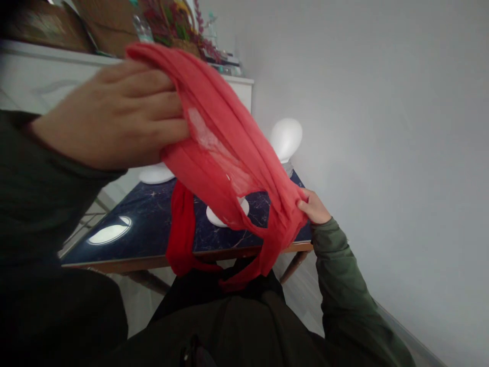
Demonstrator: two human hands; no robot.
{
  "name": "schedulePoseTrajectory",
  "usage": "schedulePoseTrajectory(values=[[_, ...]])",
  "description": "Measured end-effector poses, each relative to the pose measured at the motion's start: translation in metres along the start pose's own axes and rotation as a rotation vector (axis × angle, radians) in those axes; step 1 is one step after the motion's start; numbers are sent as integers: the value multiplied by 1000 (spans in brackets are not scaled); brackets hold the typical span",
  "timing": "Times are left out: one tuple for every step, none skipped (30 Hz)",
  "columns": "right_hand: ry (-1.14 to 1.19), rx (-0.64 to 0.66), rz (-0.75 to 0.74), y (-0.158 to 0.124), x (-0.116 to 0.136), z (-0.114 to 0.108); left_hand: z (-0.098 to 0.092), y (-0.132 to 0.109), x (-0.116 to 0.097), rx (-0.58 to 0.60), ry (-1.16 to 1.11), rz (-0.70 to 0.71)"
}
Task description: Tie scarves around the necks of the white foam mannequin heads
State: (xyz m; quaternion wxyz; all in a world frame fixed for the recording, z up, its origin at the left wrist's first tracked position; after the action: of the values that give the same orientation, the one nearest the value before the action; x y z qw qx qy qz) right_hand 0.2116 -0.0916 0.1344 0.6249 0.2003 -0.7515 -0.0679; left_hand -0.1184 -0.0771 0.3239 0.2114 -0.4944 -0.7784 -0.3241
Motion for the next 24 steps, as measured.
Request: schedulePoseTrajectory(values=[[-60, 19, -1, -1, 6, -4, -3, 3, 1, -6, 13, 3], [-116, 38, 11, -2, 11, -7, -6, 5, 1, -2, 25, 1], [-163, 46, 30, -4, 16, -8, -9, 7, 1, 2, 45, -5], [-191, 39, 53, -6, 20, -8, -11, 7, 0, -5, 73, -14], [-184, 5, 67, -8, 22, -8, -12, 8, -1, -23, 105, -18], [-132, -64, 60, -10, 23, -7, -13, 7, -2, -48, 133, -17], [-38, -154, 35, -11, 23, -7, -13, 7, -2, -74, 149, -11], [84, -252, 2, -11, 22, -7, -13, 7, -2, -93, 149, 0], [215, -344, -25, -11, 20, -8, -12, 7, -2, -100, 136, 15], [334, -419, -37, -10, 17, -9, -10, 7, -2, -96, 114, 35], [425, -466, -30, -9, 14, -11, -8, 8, -1, -87, 89, 50], [484, -477, -1, -7, 11, -12, -6, 9, 0, -67, 63, 53], [518, -462, 40, -5, 8, -12, -3, 10, 1, -36, 36, 45], [537, -436, 77, -3, 6, -12, -1, 11, 2, 4, 7, 26], [547, -401, 106, -2, 4, -11, 2, 11, 2, 47, -20, 3], [551, -362, 127, -1, 2, -8, 4, 12, 2, 84, -42, -19], [554, -320, 145, -1, 1, -5, 6, 12, 1, 109, -56, -32], [554, -278, 158, -2, -1, -2, 7, 11, 0, 115, -62, -31], [553, -234, 165, -3, -1, 1, 8, 10, -3, 100, -58, -22], [550, -180, 166, -5, -1, 4, 7, 8, -5, 69, -50, -13], [539, -110, 161, -7, 0, 7, 7, 7, -9, 35, -44, -5], [517, -28, 146, -9, 2, 9, 6, 4, -13, 3, -45, 0], [483, 61, 127, -11, 5, 11, 6, 2, -17, -20, -58, 5], [439, 148, 116, -12, 8, 13, 5, 0, -21, -30, -86, 12]])
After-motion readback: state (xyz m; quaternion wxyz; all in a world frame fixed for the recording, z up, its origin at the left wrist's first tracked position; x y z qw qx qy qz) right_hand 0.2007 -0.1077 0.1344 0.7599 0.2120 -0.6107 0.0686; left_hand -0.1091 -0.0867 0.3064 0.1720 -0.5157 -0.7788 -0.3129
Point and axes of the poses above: each hand's wrist, its own y-axis towards the middle knuckle, its own z-axis out of the palm, x = y × z, the point moved 1 cm from there along y, towards the middle knuckle, and after that the axes turned 5 degrees about x, right-handed, at the moved point
